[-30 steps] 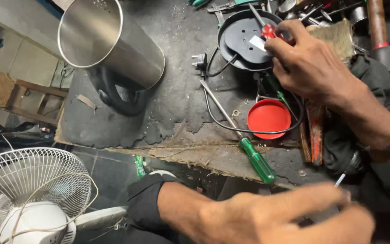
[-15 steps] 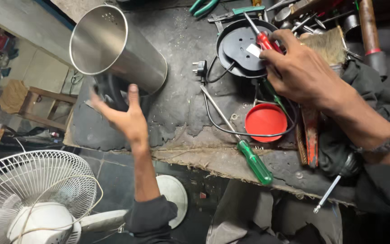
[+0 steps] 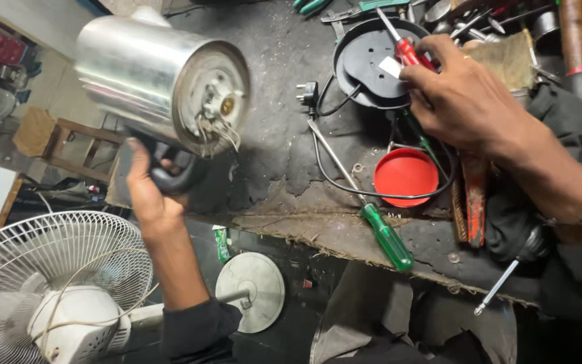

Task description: The person disassembles a stainless steel electric kettle, removes the base, and uses a screwdriver to manipulate the internal heating element and wiring. The person then reassembles the base and attaches it back to the kettle.

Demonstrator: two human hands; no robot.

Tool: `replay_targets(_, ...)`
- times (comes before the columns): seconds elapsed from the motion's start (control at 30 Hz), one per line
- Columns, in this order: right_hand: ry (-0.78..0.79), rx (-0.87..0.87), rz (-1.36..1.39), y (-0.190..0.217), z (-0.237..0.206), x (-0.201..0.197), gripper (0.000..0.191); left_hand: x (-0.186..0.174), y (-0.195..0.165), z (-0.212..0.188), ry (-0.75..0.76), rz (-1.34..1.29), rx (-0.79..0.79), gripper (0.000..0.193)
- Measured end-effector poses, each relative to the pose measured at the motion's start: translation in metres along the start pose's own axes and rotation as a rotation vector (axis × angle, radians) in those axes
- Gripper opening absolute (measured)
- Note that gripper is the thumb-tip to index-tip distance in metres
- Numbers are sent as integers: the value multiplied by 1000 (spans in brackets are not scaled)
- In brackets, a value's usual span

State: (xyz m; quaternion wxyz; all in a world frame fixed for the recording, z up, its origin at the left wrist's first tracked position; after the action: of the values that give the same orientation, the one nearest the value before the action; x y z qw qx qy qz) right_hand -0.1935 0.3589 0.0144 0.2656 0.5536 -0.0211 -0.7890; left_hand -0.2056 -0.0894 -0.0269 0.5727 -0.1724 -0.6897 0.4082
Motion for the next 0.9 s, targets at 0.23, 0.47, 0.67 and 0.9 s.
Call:
replay_targets(0.23,4,-6,-36,-3,-2,2,35,-13,53,-21,47,45,-273,38)
replay_targets(0.47,12,-30,55,-7,-3,5,25,-23,72,-29,92,185,-269,46)
replay_targets(0.67,76,-66,-7,-2,-4,10,43,-23,76,-36,71,120,-271,49)
replay_targets(0.9,102,-32,0,-2,-3,9,46,-18,43,-40,58,807,312,41)
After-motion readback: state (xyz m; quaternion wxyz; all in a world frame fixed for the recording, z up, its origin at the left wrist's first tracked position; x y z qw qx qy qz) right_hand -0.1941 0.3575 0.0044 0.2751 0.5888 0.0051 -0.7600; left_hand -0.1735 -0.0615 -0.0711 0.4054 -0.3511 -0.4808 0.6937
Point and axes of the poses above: each hand's wrist, its own z-axis towards the middle knuckle, its own x-axis out of the palm, y = z × x, the point moved 7 cm from there along z, towards the middle knuckle, and after that the axes turned 8 degrees about x, right-handed, at the moved point
